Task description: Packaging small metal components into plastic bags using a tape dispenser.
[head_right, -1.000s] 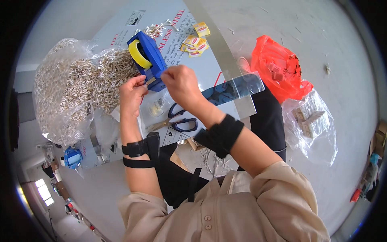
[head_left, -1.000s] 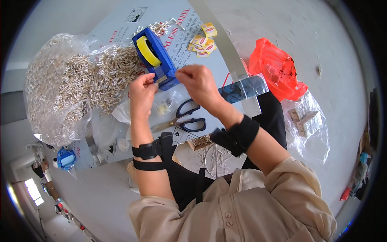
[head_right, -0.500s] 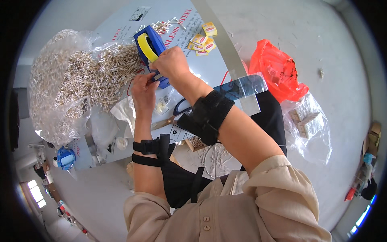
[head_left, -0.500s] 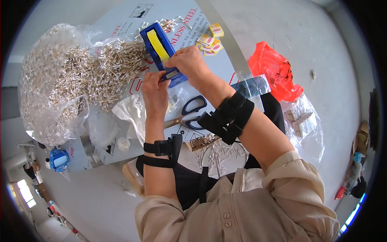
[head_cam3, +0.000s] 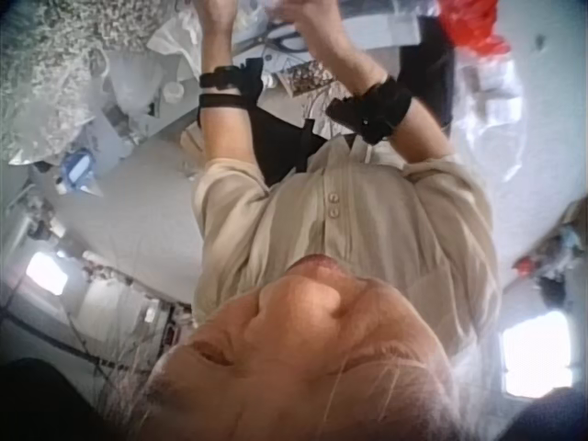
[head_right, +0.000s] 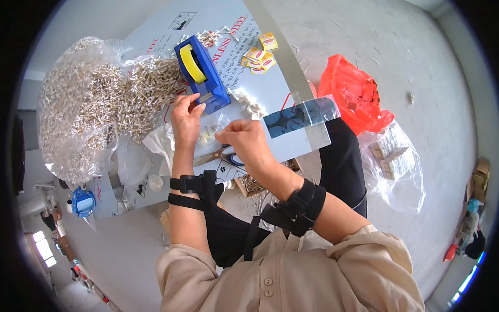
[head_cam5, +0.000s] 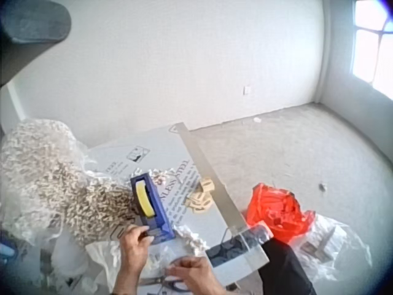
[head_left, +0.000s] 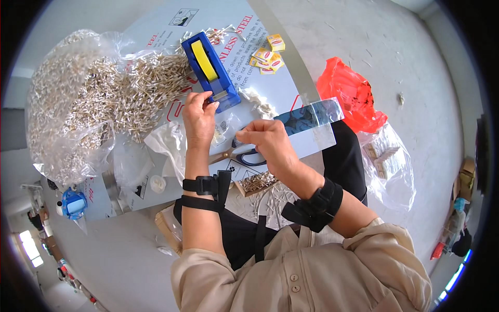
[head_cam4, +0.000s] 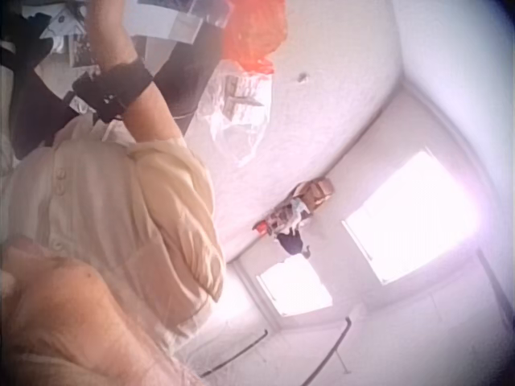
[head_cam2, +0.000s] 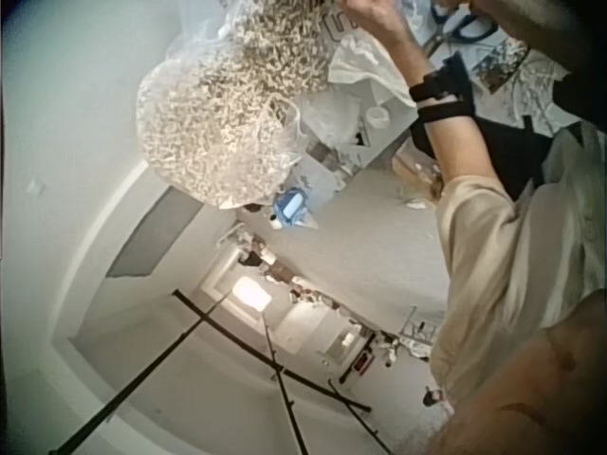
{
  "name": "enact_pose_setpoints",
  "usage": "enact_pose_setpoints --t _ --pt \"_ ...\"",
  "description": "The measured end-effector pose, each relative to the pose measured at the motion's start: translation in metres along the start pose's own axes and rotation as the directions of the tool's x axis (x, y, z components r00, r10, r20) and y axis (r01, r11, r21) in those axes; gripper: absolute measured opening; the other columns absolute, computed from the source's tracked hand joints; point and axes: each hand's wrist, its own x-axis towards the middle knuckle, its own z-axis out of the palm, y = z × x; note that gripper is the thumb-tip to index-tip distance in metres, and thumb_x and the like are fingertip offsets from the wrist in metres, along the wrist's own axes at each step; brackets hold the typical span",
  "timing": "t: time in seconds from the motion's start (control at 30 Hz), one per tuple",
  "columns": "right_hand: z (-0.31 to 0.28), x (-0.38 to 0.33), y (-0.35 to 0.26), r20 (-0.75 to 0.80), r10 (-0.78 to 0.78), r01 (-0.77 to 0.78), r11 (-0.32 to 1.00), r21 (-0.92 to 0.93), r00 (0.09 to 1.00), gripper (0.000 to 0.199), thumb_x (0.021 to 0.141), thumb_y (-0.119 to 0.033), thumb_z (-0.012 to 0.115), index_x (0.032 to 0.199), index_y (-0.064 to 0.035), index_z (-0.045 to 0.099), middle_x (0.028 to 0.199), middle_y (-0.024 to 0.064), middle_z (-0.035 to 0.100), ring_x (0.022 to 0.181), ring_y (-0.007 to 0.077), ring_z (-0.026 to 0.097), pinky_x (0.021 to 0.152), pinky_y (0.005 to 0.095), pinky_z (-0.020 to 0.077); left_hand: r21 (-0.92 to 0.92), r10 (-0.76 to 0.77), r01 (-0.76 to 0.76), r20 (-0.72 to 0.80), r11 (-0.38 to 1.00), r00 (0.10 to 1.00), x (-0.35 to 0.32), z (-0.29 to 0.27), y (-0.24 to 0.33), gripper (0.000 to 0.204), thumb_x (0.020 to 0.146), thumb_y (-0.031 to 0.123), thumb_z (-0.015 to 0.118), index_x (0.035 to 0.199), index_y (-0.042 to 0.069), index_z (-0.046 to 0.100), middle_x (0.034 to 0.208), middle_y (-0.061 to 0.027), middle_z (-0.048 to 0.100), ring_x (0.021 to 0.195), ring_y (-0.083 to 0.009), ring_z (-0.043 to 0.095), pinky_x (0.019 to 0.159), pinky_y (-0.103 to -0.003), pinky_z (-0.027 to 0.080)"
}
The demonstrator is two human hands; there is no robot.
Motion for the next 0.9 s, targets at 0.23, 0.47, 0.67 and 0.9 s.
enact_pose_setpoints --t 0.23,0.47,0.67,0.9 --pt "-0.009 -0.023 0.017 0.061 0.026 -0.032 0.995 0.094 0.998 0.011 0.079 -0.009 0.073 0.072 -0.0033 0.067 0.062 -0.0033 0.057 0.059 0.0045 0.043 0.054 0.0237 0.0310 0.019 0.021 -0.021 0.007 1.000 1.000 0.001 0.000 0.001 0.028 0.072 -0.002 0.072 0.099 -0.004 0.066 0.088 -0.0095 0.057 0.073 -0.0211 0.060 0.071 -0.032 0.050" --pt "-0.015 -0.023 0.027 0.040 0.053 -0.058 0.986 0.157 0.998 0.010 0.079 -0.009 0.074 0.075 -0.0034 0.068 0.065 -0.0019 0.060 0.058 0.0058 0.045 0.056 0.0234 0.0335 0.014 0.027 -0.027 0.014 1.000 1.000 0.002 -0.002 0.001 0.028 0.071 -0.003 0.072 0.098 -0.004 0.066 0.085 -0.0078 0.057 0.072 -0.0186 0.059 0.069 -0.030 0.049" --pt "-0.011 -0.026 0.030 0.071 0.081 -0.094 0.973 0.210 0.994 0.007 0.081 -0.007 0.072 0.078 -0.0023 0.068 0.068 -0.0018 0.062 0.062 0.0058 0.047 0.058 0.0236 0.0355 0.023 -0.003 0.002 0.052 1.000 0.999 0.005 -0.002 0.002 0.029 0.070 -0.003 0.073 0.098 -0.004 0.067 0.085 -0.0075 0.057 0.071 -0.0181 0.059 0.069 -0.030 0.049" --pt "-0.011 -0.035 0.043 0.093 0.012 -0.031 0.979 0.201 0.996 0.009 0.082 -0.011 0.072 0.079 -0.0028 0.068 0.071 -0.0005 0.063 0.063 0.0067 0.048 0.060 0.0234 0.0372 0.005 0.011 -0.012 0.040 1.000 0.999 0.004 -0.004 0.000 0.030 0.071 -0.003 0.073 0.100 -0.003 0.068 0.084 -0.0037 0.057 0.070 -0.0122 0.055 0.067 -0.026 0.047"
